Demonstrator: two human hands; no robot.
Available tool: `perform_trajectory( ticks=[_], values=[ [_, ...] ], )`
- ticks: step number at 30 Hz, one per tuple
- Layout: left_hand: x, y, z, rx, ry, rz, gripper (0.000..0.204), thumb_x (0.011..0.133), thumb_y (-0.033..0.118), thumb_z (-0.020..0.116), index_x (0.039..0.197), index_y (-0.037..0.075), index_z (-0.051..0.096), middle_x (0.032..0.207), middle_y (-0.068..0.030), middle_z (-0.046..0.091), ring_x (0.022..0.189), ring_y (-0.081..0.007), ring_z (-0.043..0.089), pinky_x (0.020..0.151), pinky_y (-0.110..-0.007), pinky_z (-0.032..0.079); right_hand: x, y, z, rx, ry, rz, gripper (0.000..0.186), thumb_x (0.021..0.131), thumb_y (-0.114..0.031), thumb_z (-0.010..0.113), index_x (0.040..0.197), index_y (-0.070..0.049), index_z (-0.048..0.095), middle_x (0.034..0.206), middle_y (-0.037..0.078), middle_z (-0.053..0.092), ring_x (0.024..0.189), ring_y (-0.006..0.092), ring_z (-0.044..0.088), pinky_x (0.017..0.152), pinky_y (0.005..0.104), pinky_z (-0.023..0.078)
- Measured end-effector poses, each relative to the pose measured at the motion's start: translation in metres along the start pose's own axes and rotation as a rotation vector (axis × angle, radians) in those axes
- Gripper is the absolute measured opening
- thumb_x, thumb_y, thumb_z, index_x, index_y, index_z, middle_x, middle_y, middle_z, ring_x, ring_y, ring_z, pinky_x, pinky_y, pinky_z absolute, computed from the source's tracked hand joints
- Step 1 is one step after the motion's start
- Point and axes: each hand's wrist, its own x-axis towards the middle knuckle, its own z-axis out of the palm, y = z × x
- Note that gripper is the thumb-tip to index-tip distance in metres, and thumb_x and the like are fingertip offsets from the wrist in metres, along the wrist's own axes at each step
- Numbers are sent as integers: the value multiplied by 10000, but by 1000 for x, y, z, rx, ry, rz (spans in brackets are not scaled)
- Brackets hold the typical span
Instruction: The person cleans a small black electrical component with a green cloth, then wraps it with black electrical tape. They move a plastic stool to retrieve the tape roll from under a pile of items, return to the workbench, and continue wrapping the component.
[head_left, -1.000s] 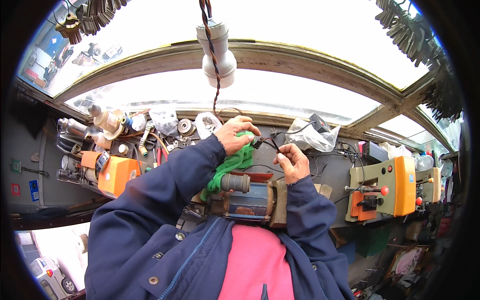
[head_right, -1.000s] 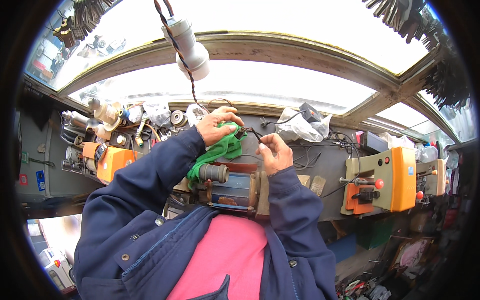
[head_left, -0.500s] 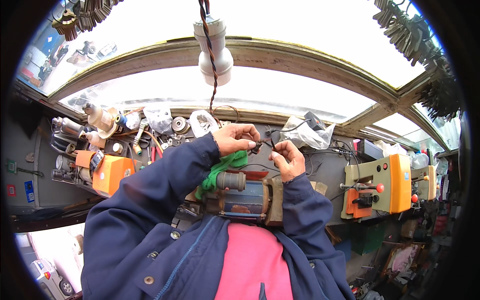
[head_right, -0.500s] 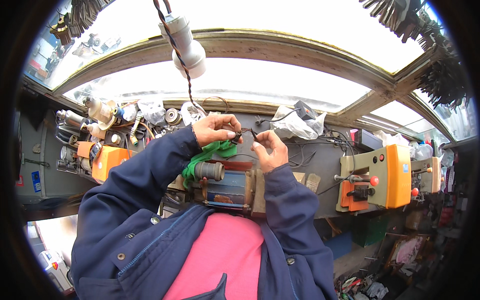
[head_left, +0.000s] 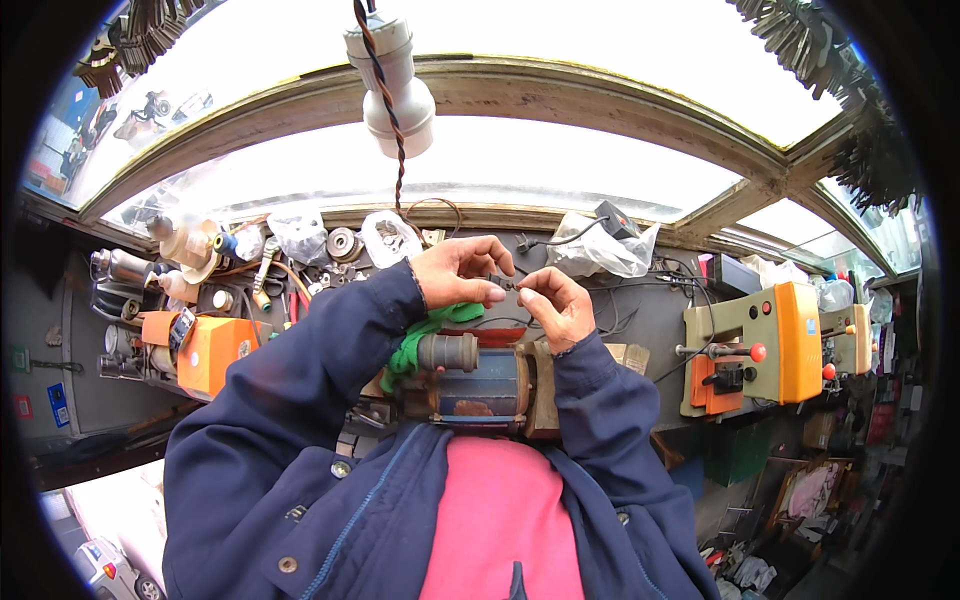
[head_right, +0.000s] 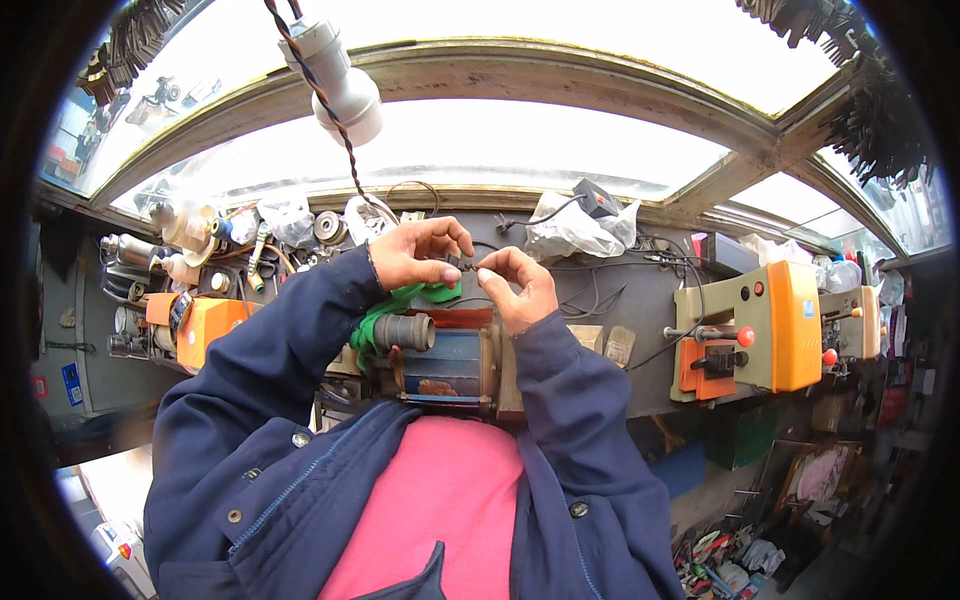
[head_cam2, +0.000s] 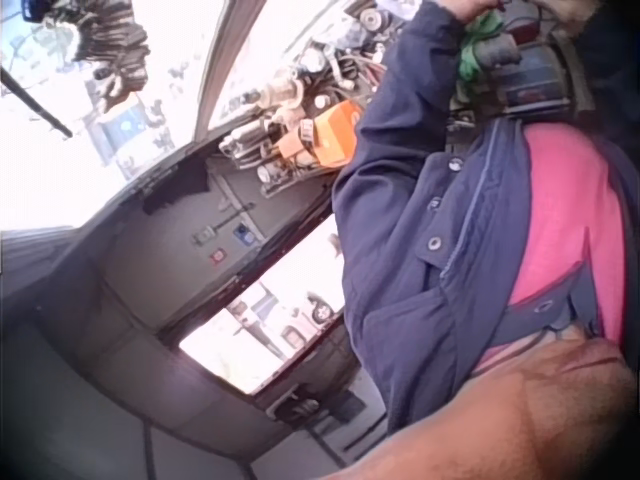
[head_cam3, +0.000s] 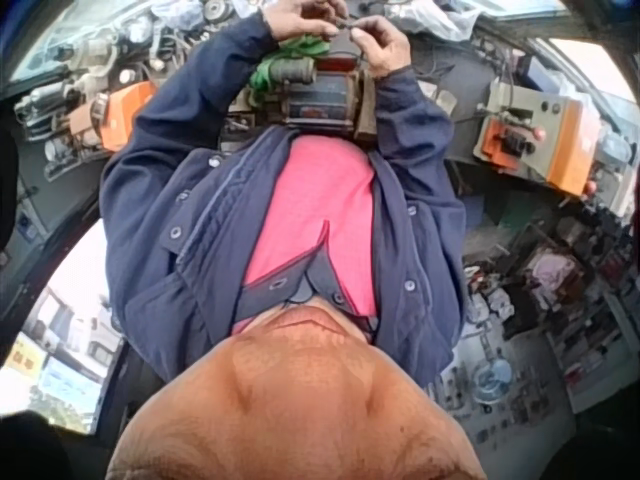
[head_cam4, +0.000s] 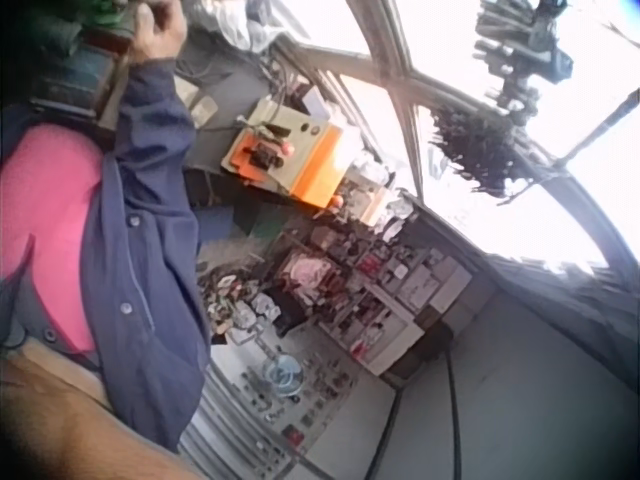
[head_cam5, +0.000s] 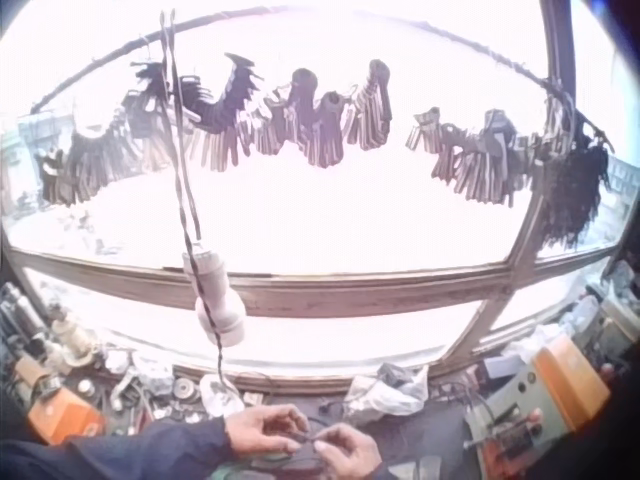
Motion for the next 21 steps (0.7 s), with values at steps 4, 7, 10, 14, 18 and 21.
perform_trajectory(
  ticks=[4,7,10,14,18,21],
  values=[
    [2,0,4,207,-6,57,282,915,111,739,1150,38,601,920,-1,617,871,-105,644,796,-250,490,0,0,1,7,18,-5,113,933,-88,670,991,9,666,864,10,678,821,70,620,770,241,493],
    [2,3,7,93,16,-27,282,920,128,723,1139,3,598,851,-31,650,783,-106,653,736,-256,512,1,1,1,43,19,-11,108,935,-83,670,996,6,667,860,2,676,810,63,612,756,236,490],
    [1,5,8,87,3,-33,221,961,132,671,1136,17,601,866,-29,652,815,-114,672,758,-261,509,1,1,1,60,6,4,119,947,-48,673,1056,1,664,920,18,677,861,86,619,786,236,488],
    [1,8,9,53,-8,-61,207,973,142,659,1137,30,602,861,-20,652,833,-111,681,770,-256,499,2,2,3,79,33,-24,104,926,-46,680,1017,4,671,863,-15,671,795,43,591,731,221,481],
    [0,10,10,88,6,-54,193,976,139,652,1127,28,602,853,-27,652,817,-112,681,767,-262,512,2,2,1,129,9,-8,94,929,-46,691,1009,-1,674,875,-21,669,796,38,584,727,214,476],
    [0,11,10,108,4,-34,185,980,139,645,1120,25,603,844,-31,650,807,-115,680,755,-268,526,3,1,0,177,-9,-6,92,932,-48,708,1006,-5,677,885,-23,671,800,36,585,726,210,475]
  ],
)
